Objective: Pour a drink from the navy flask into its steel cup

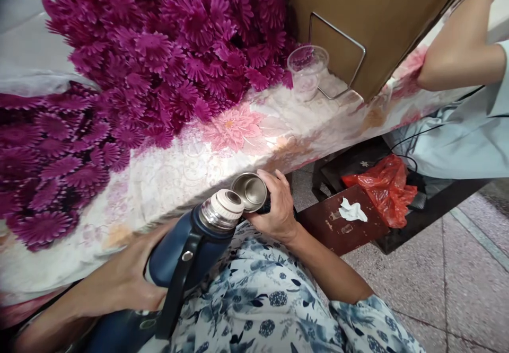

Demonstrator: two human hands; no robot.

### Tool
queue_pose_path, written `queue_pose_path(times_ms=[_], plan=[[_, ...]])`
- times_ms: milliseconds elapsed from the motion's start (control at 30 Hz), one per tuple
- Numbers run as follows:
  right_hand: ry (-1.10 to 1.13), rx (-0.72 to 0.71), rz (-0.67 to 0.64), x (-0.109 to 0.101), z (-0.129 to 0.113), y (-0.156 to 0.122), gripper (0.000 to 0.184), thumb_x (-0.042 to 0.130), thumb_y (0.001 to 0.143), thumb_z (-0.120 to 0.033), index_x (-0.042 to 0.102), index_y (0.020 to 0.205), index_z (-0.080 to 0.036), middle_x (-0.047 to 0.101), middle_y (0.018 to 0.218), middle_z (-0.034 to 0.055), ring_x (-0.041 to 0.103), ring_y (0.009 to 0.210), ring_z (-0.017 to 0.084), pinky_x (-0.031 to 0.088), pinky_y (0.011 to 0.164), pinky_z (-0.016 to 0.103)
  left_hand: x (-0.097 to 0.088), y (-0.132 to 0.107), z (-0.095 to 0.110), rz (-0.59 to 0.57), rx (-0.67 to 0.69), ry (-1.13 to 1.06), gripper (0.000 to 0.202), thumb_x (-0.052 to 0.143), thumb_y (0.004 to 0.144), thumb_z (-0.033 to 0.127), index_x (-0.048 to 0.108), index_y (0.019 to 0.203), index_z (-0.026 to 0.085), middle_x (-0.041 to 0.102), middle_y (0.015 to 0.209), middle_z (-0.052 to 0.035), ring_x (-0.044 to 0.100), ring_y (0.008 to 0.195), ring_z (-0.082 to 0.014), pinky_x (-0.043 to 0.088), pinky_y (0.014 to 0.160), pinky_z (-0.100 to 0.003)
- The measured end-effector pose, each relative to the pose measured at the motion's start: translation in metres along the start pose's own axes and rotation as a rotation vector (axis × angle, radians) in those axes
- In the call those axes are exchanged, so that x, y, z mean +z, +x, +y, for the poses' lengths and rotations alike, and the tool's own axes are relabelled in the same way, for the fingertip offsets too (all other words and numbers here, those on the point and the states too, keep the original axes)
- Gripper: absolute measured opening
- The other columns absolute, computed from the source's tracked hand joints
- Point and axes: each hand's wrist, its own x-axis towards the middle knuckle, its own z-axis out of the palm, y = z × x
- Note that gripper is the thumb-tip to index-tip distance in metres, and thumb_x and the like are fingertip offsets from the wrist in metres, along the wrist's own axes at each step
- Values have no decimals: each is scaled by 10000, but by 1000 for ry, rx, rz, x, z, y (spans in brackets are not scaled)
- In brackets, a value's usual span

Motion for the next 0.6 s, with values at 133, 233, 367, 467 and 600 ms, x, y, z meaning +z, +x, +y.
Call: queue_pose_path(times_ms=[133, 233, 367, 467, 600], plan=[[0, -9, -28, 3, 7, -10, 730, 713, 689, -344, 383, 1304, -130, 631, 1136, 179, 621, 1054, 271, 458, 999, 503, 4, 6, -4, -54, 10, -55, 921, 716, 542, 369, 370, 1386, 240, 606, 1262, -62, 598, 1090, -328, 523, 868, -369], [-6, -8, -43, 6, 11, -16, 721, 701, 702, -362, 376, 1308, -144, 629, 1143, 170, 618, 1059, 268, 476, 986, 494, 6, 10, -4, -71, -11, -87, 908, 734, 535, 388, 384, 1361, 248, 579, 1291, -56, 572, 1134, -326, 493, 922, -386], [-10, 12, -66, 9, 15, -24, 721, 679, 724, -389, 354, 1327, -164, 625, 1161, 149, 604, 1089, 270, 494, 973, 482, 8, 13, -3, -99, -63, -107, 823, 731, 532, 365, 437, 1289, 233, 614, 1222, -51, 592, 1091, -316, 492, 909, -385], [-10, 11, -72, 11, 17, -28, 720, 683, 722, -388, 360, 1323, -156, 624, 1157, 156, 604, 1084, 272, 497, 969, 482, 10, 14, -3, -124, -86, -119, 782, 723, 532, 359, 453, 1253, 221, 635, 1166, -48, 598, 1067, -311, 491, 894, -383], [-7, 17, -86, 14, 20, -32, 724, 675, 725, -397, 345, 1329, -173, 622, 1158, 146, 613, 1068, 270, 496, 964, 496, 13, 16, -7, -122, -86, -105, 750, 720, 533, 366, 487, 1229, 212, 672, 1048, -36, 611, 1031, -313, 506, 847, -375]])
